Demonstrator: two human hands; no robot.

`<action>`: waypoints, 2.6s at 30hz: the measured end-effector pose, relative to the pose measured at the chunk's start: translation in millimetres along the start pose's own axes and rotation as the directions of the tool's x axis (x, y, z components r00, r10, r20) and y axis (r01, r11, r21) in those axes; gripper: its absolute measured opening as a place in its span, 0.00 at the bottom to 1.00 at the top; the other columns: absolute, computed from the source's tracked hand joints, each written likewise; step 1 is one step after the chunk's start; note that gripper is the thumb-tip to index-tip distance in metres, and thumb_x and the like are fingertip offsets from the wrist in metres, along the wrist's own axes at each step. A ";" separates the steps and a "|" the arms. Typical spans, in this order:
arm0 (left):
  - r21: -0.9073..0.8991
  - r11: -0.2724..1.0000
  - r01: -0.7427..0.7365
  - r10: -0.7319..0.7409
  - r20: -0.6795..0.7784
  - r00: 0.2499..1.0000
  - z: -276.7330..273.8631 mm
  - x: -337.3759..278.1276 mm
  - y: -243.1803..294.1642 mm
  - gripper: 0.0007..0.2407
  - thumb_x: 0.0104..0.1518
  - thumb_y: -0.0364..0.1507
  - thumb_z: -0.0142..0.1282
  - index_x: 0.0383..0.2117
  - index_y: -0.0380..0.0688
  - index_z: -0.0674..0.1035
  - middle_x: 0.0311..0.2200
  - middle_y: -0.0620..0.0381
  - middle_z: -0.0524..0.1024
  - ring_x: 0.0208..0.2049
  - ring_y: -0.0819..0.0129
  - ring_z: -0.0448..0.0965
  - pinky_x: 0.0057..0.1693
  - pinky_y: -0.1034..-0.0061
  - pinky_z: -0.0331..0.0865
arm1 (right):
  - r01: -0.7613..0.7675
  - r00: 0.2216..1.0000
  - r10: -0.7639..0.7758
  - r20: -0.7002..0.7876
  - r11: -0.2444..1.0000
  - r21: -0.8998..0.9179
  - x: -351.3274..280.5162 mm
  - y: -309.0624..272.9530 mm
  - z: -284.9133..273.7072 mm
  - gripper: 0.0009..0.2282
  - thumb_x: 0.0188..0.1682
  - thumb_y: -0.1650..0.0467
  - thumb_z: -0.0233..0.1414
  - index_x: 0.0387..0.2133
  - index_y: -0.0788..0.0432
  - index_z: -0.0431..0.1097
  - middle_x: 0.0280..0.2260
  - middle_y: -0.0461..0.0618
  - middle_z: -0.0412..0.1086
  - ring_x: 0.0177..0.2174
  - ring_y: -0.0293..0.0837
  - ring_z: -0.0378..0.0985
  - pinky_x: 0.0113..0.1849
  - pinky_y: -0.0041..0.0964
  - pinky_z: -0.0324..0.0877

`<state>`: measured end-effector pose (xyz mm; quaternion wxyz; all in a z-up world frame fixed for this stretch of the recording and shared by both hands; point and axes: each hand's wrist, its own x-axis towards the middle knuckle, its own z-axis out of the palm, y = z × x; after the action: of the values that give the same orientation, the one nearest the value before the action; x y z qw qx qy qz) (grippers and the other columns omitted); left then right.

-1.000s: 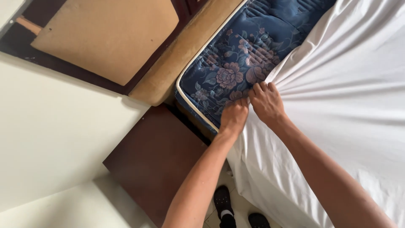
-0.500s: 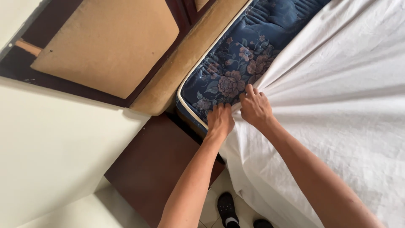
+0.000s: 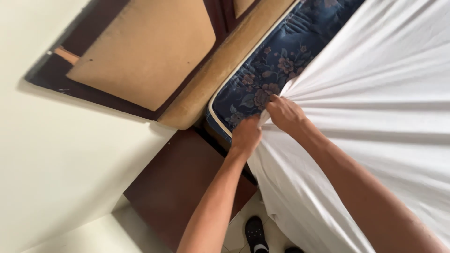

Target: The person spreads a white fitted sheet over a mattress, smoothing the surface and tucking the edges under the mattress at each corner. They move around the bed to ensure the sheet is tight and properly aligned with the headboard and sides.

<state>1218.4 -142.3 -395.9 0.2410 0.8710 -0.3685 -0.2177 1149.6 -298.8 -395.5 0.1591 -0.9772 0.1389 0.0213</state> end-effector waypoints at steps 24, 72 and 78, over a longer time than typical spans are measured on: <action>0.542 0.830 0.132 -0.143 -0.022 0.990 -28.6 16.2 -57.1 0.09 0.63 0.27 0.49 0.43 0.43 0.81 0.41 0.49 0.83 0.44 0.52 0.82 0.51 0.56 0.68 | -0.039 0.976 -0.047 -0.214 0.924 -0.380 4.7 -39.2 -27.0 0.03 0.50 0.73 0.55 0.32 0.57 0.77 0.33 0.52 0.72 0.25 0.44 0.79 0.31 0.41 0.72; 0.653 0.755 -0.056 0.278 -0.241 0.930 -86.7 36.0 -138.0 0.02 0.47 0.23 0.63 0.24 0.44 0.86 0.37 0.54 0.80 0.48 0.55 0.77 0.51 0.59 0.74 | -0.021 0.999 0.029 0.033 0.975 -0.221 142.5 -53.6 68.4 0.08 0.58 0.70 0.47 0.43 0.54 0.74 0.36 0.58 0.78 0.36 0.58 0.81 0.37 0.54 0.75; 0.576 0.802 0.159 -0.073 -0.171 0.983 -71.8 33.9 -168.8 0.03 0.57 0.25 0.62 0.26 0.47 0.86 0.27 0.49 0.84 0.28 0.61 0.86 0.28 0.66 0.76 | -0.033 0.995 0.042 -0.091 0.995 0.091 120.6 -113.8 27.4 0.10 0.61 0.71 0.44 0.52 0.61 0.66 0.41 0.62 0.76 0.39 0.65 0.78 0.40 0.58 0.73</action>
<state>1370.4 -45.6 -444.1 -0.0284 0.9368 -0.3457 -0.0459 1297.1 -218.4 -397.2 0.1955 -0.9663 0.1653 -0.0274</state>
